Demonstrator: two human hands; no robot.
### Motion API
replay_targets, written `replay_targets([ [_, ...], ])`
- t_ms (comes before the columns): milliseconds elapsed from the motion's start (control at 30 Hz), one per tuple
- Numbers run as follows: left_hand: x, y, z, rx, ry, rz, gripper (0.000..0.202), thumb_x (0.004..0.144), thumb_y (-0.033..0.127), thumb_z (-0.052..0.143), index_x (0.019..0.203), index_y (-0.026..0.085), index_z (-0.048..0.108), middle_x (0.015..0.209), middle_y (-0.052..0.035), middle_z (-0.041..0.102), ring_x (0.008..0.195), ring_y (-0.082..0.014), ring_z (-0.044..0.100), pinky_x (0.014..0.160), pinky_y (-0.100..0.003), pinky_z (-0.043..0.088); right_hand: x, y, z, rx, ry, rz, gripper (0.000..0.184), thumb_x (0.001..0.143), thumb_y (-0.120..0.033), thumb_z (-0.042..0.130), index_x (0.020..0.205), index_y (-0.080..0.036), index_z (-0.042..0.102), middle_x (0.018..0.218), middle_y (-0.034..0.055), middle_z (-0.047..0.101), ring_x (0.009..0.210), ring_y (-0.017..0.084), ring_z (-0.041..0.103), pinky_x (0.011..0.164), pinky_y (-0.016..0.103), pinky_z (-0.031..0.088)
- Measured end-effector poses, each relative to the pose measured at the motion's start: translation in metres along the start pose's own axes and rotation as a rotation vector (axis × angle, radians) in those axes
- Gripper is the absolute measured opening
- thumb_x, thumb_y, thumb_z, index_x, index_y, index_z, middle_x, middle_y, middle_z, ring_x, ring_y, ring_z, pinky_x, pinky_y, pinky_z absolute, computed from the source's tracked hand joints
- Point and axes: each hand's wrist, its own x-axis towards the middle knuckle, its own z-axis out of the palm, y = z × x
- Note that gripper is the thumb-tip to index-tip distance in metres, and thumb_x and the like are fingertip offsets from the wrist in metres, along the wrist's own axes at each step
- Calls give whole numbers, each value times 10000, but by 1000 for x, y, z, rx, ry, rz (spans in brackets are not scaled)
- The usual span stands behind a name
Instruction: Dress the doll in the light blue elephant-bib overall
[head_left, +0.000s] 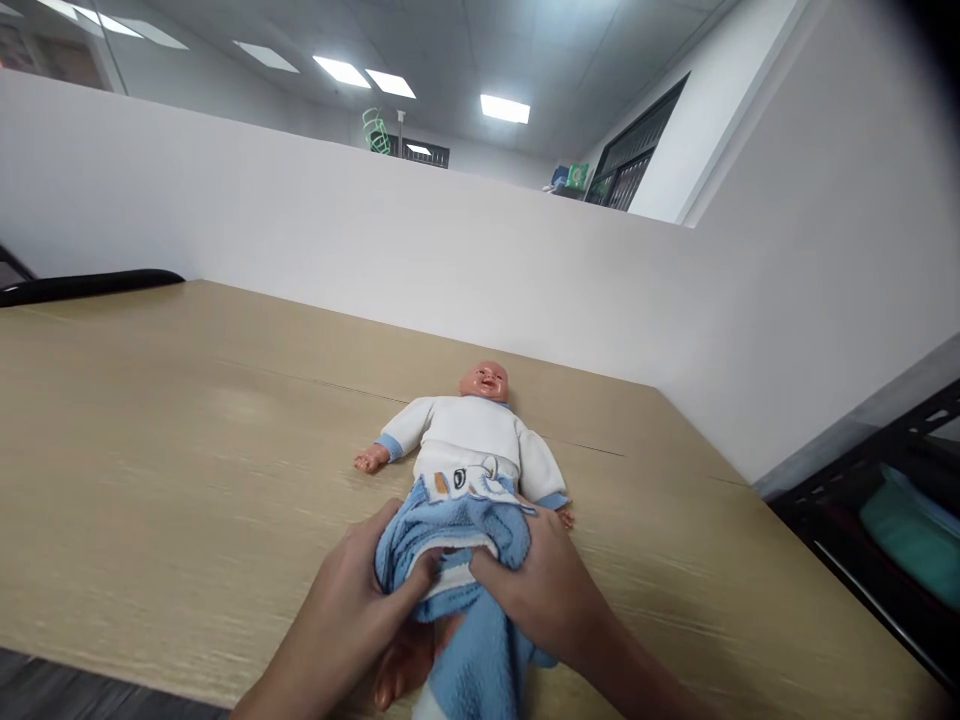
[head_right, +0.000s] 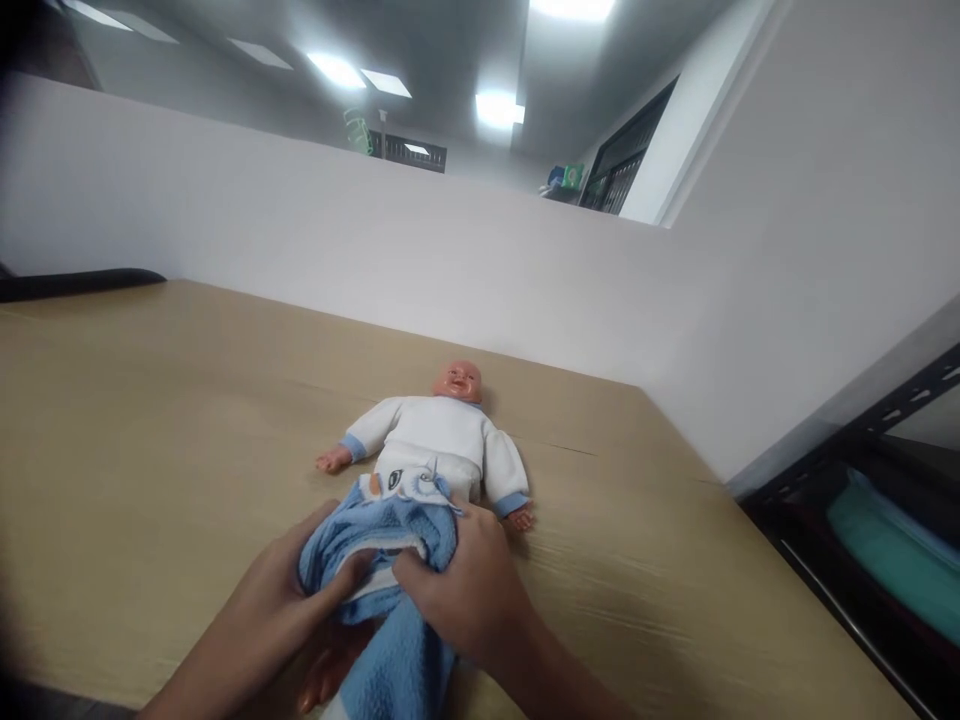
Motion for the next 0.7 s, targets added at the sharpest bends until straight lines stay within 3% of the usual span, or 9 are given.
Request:
replay_targets([
  [133, 9, -12, 0, 145, -26, -39, 307, 931, 467, 601, 1091, 217, 681, 1042, -84, 768, 1021, -339, 704, 906, -427, 552, 4, 11, 11, -31, 16, 48, 188, 734, -128, 635, 873, -200, 738, 887, 25, 800, 832, 214, 742, 830, 315, 578],
  [233, 20, -19, 4, 158, -3, -42, 272, 912, 450, 610, 1043, 225, 690, 1019, -87, 773, 1020, -350, 706, 921, -435, 548, 10, 25, 19, -61, 58, 73, 206, 740, -145, 638, 911, -198, 741, 923, 41, 804, 868, 231, 744, 842, 340, 575],
  [333, 31, -23, 6, 165, 11, -26, 256, 917, 422, 603, 1036, 219, 704, 1050, -94, 777, 1041, -348, 704, 961, -446, 530, 17, 39, 24, -80, 66, 119, 131, 775, -180, 632, 868, -195, 724, 861, 45, 798, 782, 225, 730, 769, 335, 570],
  [533, 56, -15, -6, 266, -59, 44, 251, 923, 377, 600, 1065, 206, 716, 1019, -91, 778, 957, -325, 716, 853, -404, 532, 36, 54, 23, -116, 87, 86, 97, 792, -220, 646, 860, -202, 713, 883, 43, 792, 814, 230, 726, 806, 345, 558],
  [700, 75, -12, -10, 375, -67, 66, 218, 908, 370, 609, 1010, 199, 697, 991, -104, 763, 938, -321, 706, 808, -384, 505, 59, 61, 16, -143, 80, 31, 57, 785, -252, 665, 751, -209, 648, 759, 20, 741, 706, 203, 667, 732, 326, 541],
])
